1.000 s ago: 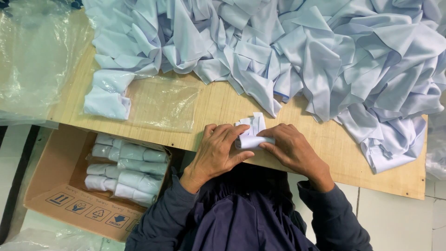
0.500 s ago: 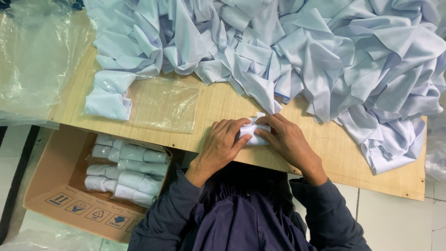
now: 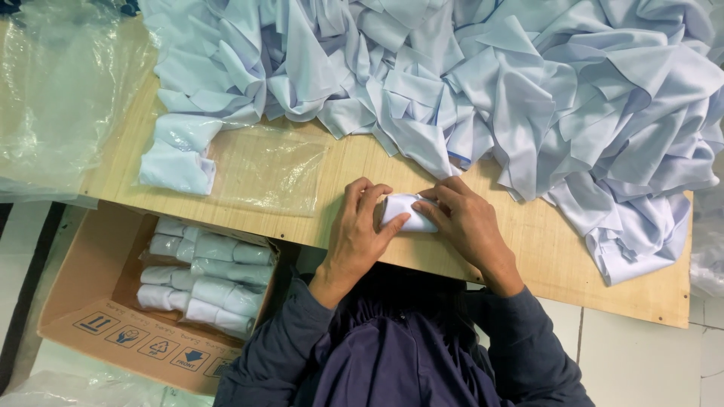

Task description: Folding white fabric pieces into rectangles and placing them into individual plastic bags for packaging.

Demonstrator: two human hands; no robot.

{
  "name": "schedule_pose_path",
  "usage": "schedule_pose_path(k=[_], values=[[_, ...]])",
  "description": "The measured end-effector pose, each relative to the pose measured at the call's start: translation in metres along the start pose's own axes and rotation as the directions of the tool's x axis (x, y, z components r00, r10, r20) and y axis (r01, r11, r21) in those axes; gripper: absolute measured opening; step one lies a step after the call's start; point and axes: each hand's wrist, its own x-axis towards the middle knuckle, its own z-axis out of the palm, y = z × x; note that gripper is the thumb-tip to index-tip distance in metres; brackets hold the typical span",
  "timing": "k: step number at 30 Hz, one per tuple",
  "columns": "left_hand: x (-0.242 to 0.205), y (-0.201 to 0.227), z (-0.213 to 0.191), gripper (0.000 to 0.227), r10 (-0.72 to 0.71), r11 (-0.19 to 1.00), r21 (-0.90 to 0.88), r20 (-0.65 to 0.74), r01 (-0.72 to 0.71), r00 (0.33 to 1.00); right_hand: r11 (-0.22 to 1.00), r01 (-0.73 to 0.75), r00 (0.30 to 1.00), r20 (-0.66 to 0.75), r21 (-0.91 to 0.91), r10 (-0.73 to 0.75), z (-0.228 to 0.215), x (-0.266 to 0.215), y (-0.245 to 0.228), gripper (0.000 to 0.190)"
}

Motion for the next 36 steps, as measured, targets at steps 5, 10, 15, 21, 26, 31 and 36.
schedule_pose_path(k=[5,10,15,21,26,31,36], values=[[-0.014,0.016,-0.006,0.063,-0.046,0.994,0.102,0.029,0.043,0.999,1.0,0.018,0.999,-0.048,-0.025,-0.019,0.01,-0.01,0.004,0.028],[-0.023,0.027,-0.009,0.061,-0.132,0.978,0.168,0.054,0.121,0.99,0.999,0.033,0.988,-0.151,0.008,-0.032,0.025,-0.022,0.005,0.022],[-0.024,0.046,-0.013,0.054,-0.166,0.986,0.034,0.038,0.164,0.985,0.986,-0.012,0.955,-0.29,0.169,0.061,0.036,-0.033,-0.004,0.022],[-0.029,0.044,0.012,0.065,-0.302,0.763,-0.602,-0.013,0.234,0.953,0.928,0.032,0.921,-0.371,0.371,0.116,0.04,-0.039,-0.017,0.016],[-0.035,0.029,0.017,0.08,-0.441,0.428,-0.864,0.056,0.265,0.896,0.872,0.111,0.895,-0.429,0.476,0.12,0.04,-0.039,-0.038,0.014],[-0.035,0.019,0.014,0.071,-0.497,0.264,-0.923,0.117,0.278,0.86,0.87,0.189,0.88,-0.472,0.455,0.056,0.052,-0.035,-0.042,0.015],[-0.035,0.014,0.013,0.067,-0.569,0.254,-0.951,0.002,0.178,0.823,0.896,0.307,0.863,-0.492,0.322,-0.119,0.042,-0.032,-0.061,0.02]])
